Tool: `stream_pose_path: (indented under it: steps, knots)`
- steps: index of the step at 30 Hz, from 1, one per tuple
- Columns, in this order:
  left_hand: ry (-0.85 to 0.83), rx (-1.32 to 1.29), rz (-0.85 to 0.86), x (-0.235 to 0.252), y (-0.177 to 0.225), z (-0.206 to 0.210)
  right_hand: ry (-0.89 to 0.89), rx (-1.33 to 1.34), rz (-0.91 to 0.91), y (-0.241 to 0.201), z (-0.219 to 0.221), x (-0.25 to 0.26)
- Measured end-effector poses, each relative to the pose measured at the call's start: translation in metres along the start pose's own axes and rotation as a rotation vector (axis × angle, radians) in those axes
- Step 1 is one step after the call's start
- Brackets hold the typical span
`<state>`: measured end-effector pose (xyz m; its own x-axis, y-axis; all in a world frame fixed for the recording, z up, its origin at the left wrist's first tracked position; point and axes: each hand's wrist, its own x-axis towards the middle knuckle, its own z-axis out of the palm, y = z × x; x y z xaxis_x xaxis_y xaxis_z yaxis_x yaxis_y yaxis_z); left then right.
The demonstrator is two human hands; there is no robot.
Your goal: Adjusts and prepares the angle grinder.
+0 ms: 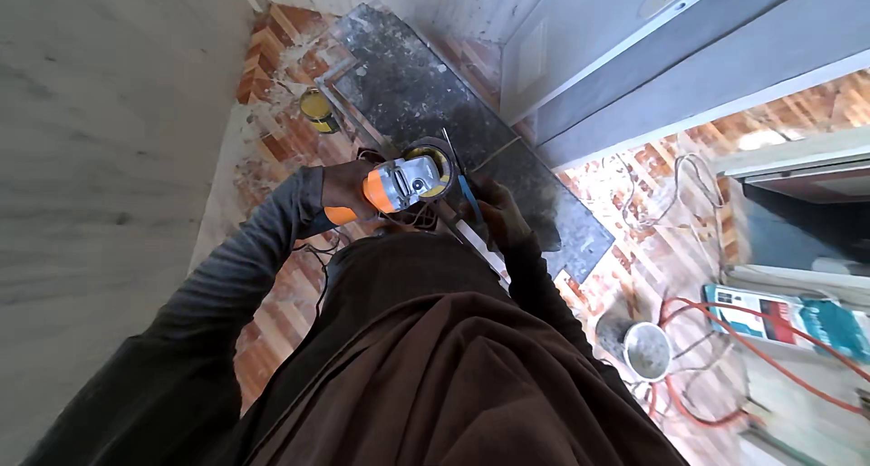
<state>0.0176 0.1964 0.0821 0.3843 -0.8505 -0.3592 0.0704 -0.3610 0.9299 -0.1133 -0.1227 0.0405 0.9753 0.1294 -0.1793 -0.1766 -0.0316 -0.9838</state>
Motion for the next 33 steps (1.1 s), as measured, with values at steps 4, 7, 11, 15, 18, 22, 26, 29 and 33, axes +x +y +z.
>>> stream_pose_path:
  steps: [4,7,11,15,18,22,26,29,33]
  knots:
    - [0.047,-0.05,0.045,0.004,-0.009,0.002,0.048,0.043,-0.034,0.004,0.002,-0.001]
    - [0.127,-0.088,0.043,0.007,-0.009,0.009,0.129,0.111,-0.083,0.014,0.012,-0.002]
    - [0.192,-0.301,0.089,0.014,-0.013,0.024,0.209,0.246,-0.171,0.031,0.031,0.002]
    - [0.293,-0.435,0.134,0.023,-0.016,0.041,0.241,0.278,-0.229,0.038,0.039,0.011]
    - [0.388,-0.475,0.119,0.025,-0.011,0.055,0.248,0.252,-0.242,0.034,0.034,0.016]
    - [0.364,-0.439,0.121,0.027,-0.018,0.052,0.236,0.201,-0.229,0.035,0.024,0.018]
    - [0.37,-0.393,0.123,0.028,-0.02,0.051,0.228,0.175,-0.255,0.036,0.021,0.018]
    - [0.372,-0.356,0.117,0.026,-0.014,0.053,0.231,0.185,-0.228,0.032,0.018,0.013]
    - [0.337,-0.359,0.107,0.025,-0.009,0.056,0.185,0.147,-0.179,0.027,0.009,0.007]
